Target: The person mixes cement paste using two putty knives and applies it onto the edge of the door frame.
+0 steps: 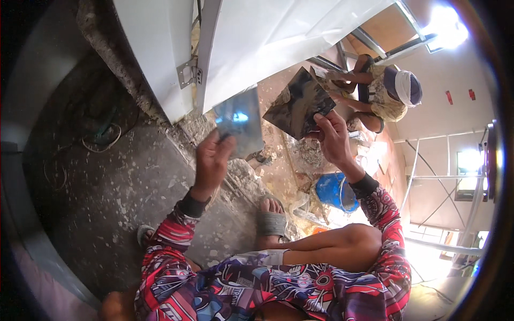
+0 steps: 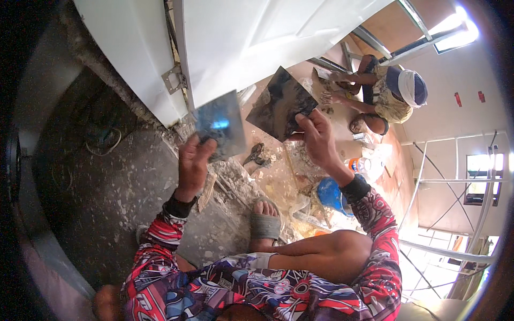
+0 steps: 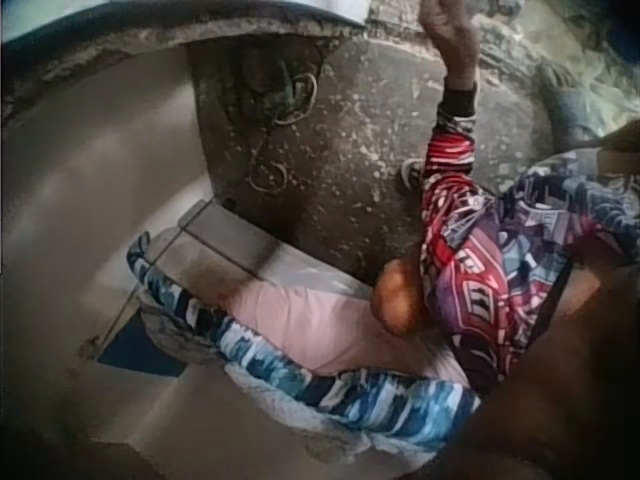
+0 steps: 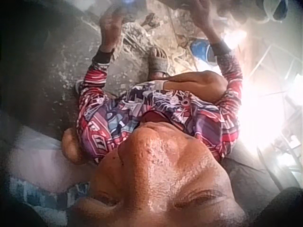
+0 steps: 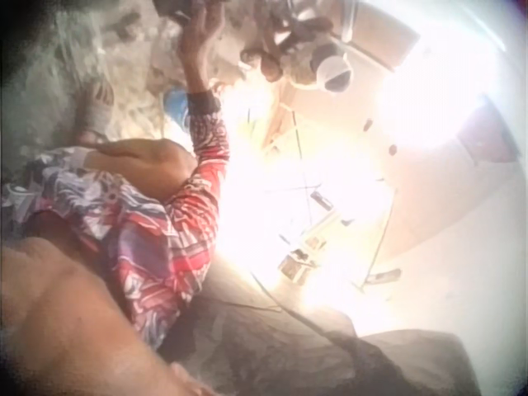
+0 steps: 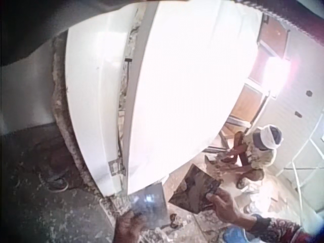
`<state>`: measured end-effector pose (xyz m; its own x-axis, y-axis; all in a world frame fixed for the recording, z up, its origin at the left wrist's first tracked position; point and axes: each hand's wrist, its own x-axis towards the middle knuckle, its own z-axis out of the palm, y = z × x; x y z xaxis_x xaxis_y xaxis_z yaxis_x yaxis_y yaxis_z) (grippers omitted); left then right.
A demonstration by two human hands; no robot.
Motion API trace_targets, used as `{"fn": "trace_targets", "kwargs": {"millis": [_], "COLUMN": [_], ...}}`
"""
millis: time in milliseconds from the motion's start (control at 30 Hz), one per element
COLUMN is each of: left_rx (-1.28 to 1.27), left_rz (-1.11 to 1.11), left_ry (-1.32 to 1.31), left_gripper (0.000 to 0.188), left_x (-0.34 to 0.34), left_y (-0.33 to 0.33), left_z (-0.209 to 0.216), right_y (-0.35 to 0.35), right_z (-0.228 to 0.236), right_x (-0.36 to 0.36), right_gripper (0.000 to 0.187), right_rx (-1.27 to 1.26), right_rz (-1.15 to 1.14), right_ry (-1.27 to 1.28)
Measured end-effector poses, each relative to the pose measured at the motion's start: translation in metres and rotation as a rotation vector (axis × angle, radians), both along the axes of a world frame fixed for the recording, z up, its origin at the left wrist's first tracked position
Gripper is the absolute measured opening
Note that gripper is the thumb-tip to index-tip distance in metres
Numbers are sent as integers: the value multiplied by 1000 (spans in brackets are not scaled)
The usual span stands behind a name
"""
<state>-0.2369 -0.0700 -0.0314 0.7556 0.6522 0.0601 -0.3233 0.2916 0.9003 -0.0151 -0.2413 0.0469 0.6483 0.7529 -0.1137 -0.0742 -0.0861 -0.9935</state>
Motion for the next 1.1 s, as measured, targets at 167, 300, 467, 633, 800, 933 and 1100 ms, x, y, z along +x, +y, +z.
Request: {"fn": "trace_targets", "kwargs": {"millis": [167, 300, 467, 633, 800, 933, 1100], "left_rx": [-1, -147, -437, -400, 72, 572, 697], "left_rz": [23, 22, 21, 107, 562, 938, 1098], "left_ry": [59, 15, -186, -310, -175, 245, 244], "left_gripper": [21, 21, 21, 19, 19, 19, 18], "left_x": [9, 15, 2, -24, -76, -79, -60], "left_y": [-26, -32, -4, 28, 62, 102, 118], "left_z": [-2, 3, 9, -3, -17, -36, -49], "right_y": [15, 14, 18, -18, -9, -7, 6], "right_z": [3, 20, 8, -31, -50, -54, -49], "right_x": [-33, -38, -36, 0, 1, 8, -2], "right_gripper": [18, 18, 21, 22, 19, 19, 26], "right_rx": [-71, -552, -569, -663, -605, -603, -549], "right_rz": [35, 381, 602, 504, 308, 268, 334], "right_ry": [-153, -818, -833, -795, -292, -179, -117]}}
